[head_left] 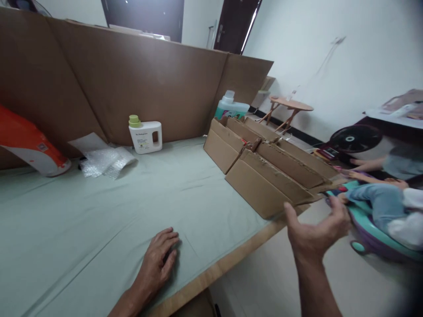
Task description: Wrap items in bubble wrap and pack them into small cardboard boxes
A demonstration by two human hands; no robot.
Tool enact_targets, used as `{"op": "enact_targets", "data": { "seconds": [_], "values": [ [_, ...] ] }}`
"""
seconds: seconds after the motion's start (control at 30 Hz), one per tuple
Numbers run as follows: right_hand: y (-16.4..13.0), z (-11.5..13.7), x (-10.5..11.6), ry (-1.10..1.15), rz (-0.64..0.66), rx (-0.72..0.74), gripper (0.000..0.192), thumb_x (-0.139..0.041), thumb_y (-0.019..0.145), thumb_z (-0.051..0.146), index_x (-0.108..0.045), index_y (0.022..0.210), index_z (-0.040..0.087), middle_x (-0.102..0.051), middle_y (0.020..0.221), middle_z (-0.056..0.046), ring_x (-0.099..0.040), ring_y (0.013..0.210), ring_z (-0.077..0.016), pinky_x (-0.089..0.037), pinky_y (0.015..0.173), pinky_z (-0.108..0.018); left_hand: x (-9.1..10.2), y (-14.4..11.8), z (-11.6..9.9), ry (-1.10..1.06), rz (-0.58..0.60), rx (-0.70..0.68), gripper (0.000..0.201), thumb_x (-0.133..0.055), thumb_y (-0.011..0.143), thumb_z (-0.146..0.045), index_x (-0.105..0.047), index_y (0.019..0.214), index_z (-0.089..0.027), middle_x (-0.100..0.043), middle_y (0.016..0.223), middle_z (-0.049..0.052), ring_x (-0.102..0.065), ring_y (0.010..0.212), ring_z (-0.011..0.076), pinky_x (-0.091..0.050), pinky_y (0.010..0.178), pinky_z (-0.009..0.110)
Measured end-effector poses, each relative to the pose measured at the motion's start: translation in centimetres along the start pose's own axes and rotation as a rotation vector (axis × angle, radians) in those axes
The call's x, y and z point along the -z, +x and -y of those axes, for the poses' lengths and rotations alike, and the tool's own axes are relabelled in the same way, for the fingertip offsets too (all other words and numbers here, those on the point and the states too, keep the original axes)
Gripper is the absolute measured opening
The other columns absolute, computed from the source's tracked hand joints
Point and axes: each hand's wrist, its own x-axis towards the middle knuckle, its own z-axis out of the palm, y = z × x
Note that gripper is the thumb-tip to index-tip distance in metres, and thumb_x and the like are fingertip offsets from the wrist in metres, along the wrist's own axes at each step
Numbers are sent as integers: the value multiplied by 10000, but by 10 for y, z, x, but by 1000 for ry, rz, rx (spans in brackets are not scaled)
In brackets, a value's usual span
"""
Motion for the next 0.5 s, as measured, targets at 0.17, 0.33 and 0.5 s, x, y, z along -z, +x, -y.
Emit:
{"op": "enact_targets", "data": {
  "seconds": [0.17, 0.33, 0.5],
  "values": [
    [75, 29, 17, -423, 506, 136, 504, -646, 867, 461, -622, 1262, 149, -742, 1014, -161, -640, 1014, -350, -401, 900, -425, 3, 2, 0, 37, 14, -52, 296, -551, 908, -145, -654, 1173, -225, -740, 1166, 104, -665, 1172, 270, -605, 901, 441],
    [88, 39, 15, -644, 727, 27, 283, -629, 921, 474, -676, 980, 201, -755, 889, -128, -650, 805, -271, -320, 631, -307, 1, 1, 0, 64, 29, -67, 281, -531, 904, -131, -664, 1136, -218, -735, 1171, 110, -656, 1187, 280, -598, 917, 460],
    [79, 48, 15, -689, 699, 25, 254, -618, 940, 453, -661, 920, 204, -758, 900, -132, -652, 789, -257, -266, 585, -301, 2, 1, -1, 82, 55, -61, 290, -528, 891, -120, -661, 1130, -215, -726, 1191, 114, -644, 1204, 288, -598, 919, 465]
  ]
}}
